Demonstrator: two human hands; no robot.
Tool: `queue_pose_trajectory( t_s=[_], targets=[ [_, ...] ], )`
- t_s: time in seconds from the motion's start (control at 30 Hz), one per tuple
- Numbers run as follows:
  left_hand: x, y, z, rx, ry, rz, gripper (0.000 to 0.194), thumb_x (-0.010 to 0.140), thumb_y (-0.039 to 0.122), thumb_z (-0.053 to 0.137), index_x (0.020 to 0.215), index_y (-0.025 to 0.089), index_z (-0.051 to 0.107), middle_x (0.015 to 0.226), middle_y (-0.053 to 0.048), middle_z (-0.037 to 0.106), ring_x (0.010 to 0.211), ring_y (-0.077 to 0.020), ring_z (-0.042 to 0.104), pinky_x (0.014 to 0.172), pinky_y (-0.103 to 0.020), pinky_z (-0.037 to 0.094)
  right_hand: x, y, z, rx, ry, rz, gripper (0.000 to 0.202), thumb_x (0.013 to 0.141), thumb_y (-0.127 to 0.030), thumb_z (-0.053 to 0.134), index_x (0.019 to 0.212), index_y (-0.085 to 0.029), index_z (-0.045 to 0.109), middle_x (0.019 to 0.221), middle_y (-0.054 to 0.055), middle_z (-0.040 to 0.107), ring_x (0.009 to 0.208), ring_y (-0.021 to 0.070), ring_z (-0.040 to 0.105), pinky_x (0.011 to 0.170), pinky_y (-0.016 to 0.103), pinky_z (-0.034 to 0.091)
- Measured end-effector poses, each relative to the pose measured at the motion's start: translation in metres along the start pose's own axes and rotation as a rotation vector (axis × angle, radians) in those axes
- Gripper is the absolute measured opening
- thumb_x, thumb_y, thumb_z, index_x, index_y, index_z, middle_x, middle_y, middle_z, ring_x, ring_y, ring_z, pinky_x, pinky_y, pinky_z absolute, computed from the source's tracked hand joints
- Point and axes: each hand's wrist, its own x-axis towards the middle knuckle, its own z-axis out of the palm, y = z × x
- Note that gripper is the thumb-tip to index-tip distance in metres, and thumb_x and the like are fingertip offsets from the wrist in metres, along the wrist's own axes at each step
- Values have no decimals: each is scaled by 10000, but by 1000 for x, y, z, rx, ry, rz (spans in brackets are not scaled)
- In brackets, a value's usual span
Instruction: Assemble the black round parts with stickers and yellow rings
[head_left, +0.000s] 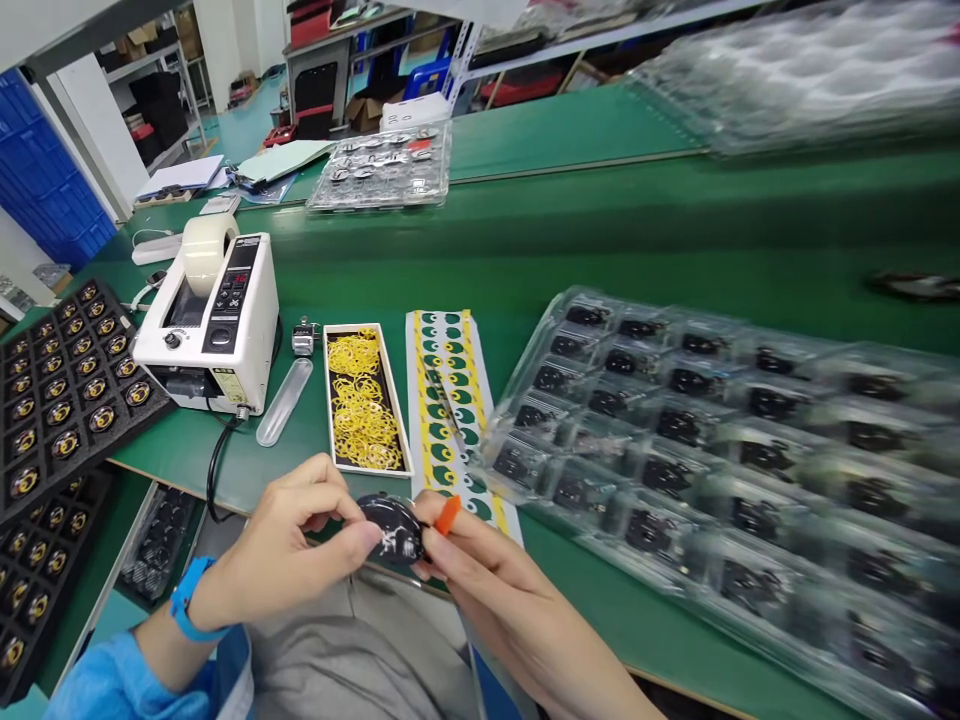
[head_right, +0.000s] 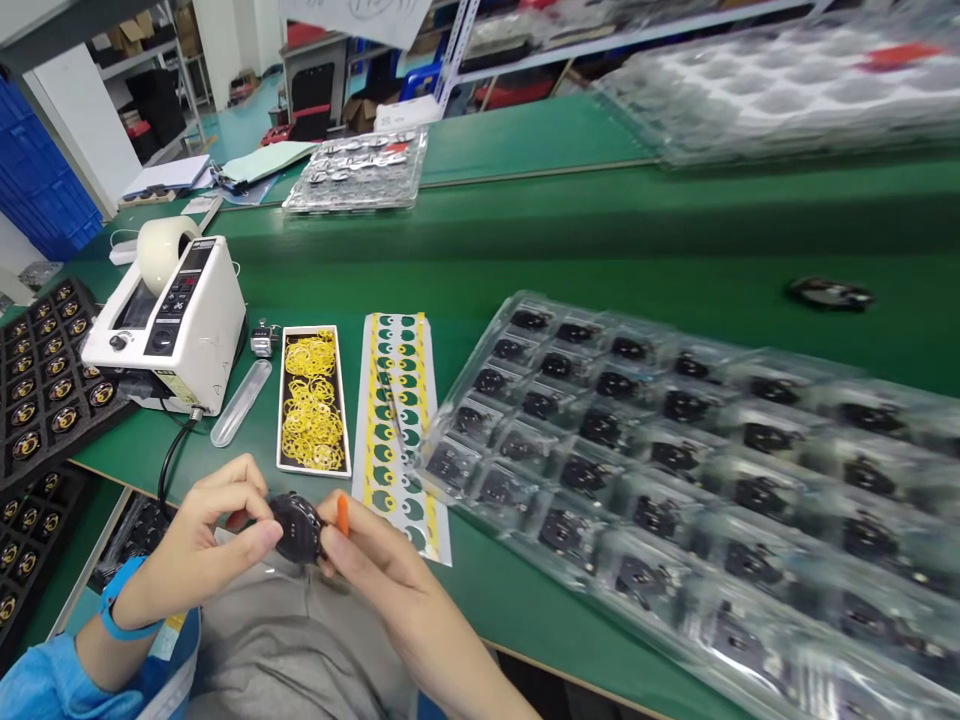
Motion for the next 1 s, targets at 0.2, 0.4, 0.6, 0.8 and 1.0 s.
queue_pose_trajectory(
  t_s=[0.2,0.4,0.6,0.8,1.0],
  targets=[
    [1,0,0,-4,-2,-25,226,898,246,614,688,164,599,760,8,454,652,-118,411,592,-262,315,-2,-5,4,29,31,33,518,816,-754,655,806,-236,661,770,10,518,734,177,467,683,274,425],
    [3,0,3,41,40,15,229,879,208,606,657,167,562,732,22,422,633,-109,401,578,-252,314,-1,-4,4,33,24,14,500,829,-727,666,797,-228,666,770,11,525,730,172,472,676,264,423],
    [0,3,13,254,167,37,250,854,203,623,660,187,465,730,32,411,648,-115,429,602,-252,331,-1,-4,7,6,75,-34,490,836,-720,668,800,-231,677,783,10,547,730,170,490,675,261,413],
    [-5,2,-5,381,256,-53,300,871,223,667,666,197,449,695,42,437,627,-119,432,580,-252,325,-1,1,-6,37,2,-80,412,905,-632,648,798,-236,675,765,12,547,731,167,506,674,250,432],
    [-2,2,1,208,360,342,74,908,220,673,841,211,702,993,-59,689,914,-187,648,803,-313,513,-5,-9,7,164,44,-12,443,811,-661,742,762,-223,694,752,6,534,690,146,480,645,243,419]
  ],
)
